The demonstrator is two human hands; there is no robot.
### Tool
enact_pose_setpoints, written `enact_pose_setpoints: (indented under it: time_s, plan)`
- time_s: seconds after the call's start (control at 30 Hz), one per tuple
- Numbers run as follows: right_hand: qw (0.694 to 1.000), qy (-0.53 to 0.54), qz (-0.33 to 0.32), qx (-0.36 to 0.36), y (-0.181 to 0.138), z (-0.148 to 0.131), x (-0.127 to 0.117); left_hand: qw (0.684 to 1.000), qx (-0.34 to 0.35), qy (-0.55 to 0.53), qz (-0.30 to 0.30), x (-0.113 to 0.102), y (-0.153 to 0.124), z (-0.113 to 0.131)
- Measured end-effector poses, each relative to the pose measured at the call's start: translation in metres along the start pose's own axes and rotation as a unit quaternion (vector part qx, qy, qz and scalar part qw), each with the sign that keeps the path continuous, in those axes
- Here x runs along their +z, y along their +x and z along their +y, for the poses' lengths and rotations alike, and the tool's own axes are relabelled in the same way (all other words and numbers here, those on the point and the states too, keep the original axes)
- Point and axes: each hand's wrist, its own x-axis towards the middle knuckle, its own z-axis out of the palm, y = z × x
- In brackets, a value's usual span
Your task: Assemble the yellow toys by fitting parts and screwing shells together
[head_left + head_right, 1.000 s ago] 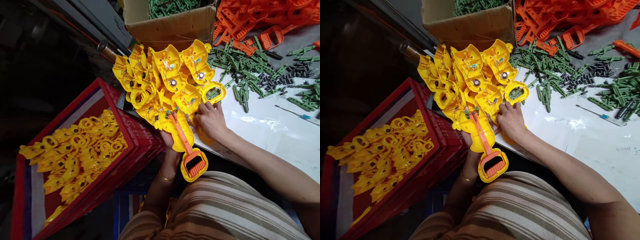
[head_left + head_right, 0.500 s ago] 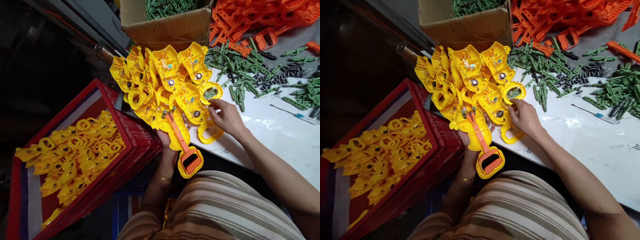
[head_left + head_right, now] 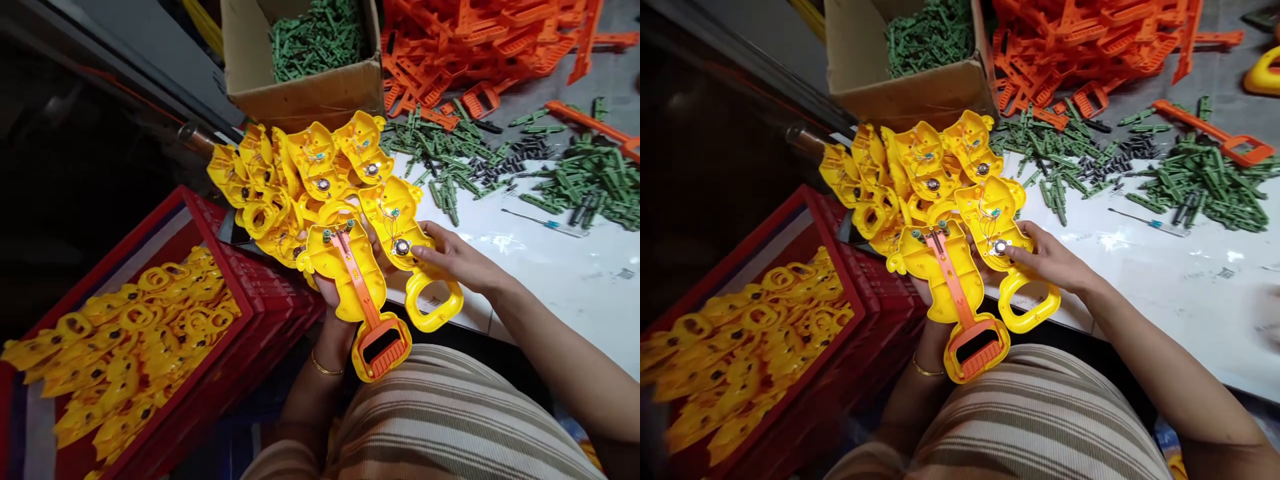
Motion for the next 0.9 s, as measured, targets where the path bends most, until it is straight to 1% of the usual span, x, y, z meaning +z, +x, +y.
enact_pose_setpoints:
  time_s: [0.07, 0.17, 0.27, 0.33, 0.43, 0.53, 0.63, 0.73, 0.8, 0.83, 0.9]
  plan:
    - [0.997, 0.053, 0.041, 0.028, -0.021, -0.001, -0.016, 0.998, -0.014, -0.04, -0.05, 0.007, 0.005, -0.009]
    - [0.989, 0.064, 0.131, 0.025, -0.059, 0.004, -0.047, 0.987, -0.046, -0.099, -0.118, 0.016, 0.016, -0.024]
    - [0.97, 0.122, 0.208, 0.036, -0.105, 0.017, -0.074, 0.979, -0.091, -0.111, -0.143, 0.032, 0.028, -0.043]
    - [0.956, 0.184, 0.221, 0.057, -0.133, 0.027, -0.082, 0.976, -0.124, -0.104, -0.148, 0.047, 0.032, -0.059]
    - [0.94, 0.248, 0.219, 0.08, -0.162, 0.043, -0.082, 0.97, -0.161, -0.094, -0.157, 0.068, 0.031, -0.084]
    - [0.927, 0.269, 0.243, 0.091, -0.175, 0.056, -0.077, 0.961, -0.191, -0.09, -0.181, 0.079, 0.027, -0.105]
    - [0.932, 0.255, 0.235, 0.106, -0.181, 0.063, -0.077, 0.946, -0.228, -0.085, -0.214, 0.081, 0.027, -0.114]
    - [0.934, 0.264, 0.214, 0.112, -0.186, 0.064, -0.082, 0.937, -0.258, -0.075, -0.222, 0.081, 0.028, -0.114]
    - [0.924, 0.3, 0.211, 0.107, -0.188, 0.064, -0.084, 0.936, -0.271, -0.069, -0.213, 0.082, 0.028, -0.11]
    - [0.917, 0.316, 0.222, 0.101, -0.187, 0.063, -0.084, 0.935, -0.279, -0.066, -0.208, 0.083, 0.029, -0.108]
    - [0.904, 0.328, 0.262, 0.081, -0.184, 0.063, -0.084, 0.932, -0.297, -0.058, -0.197, 0.084, 0.029, -0.106]
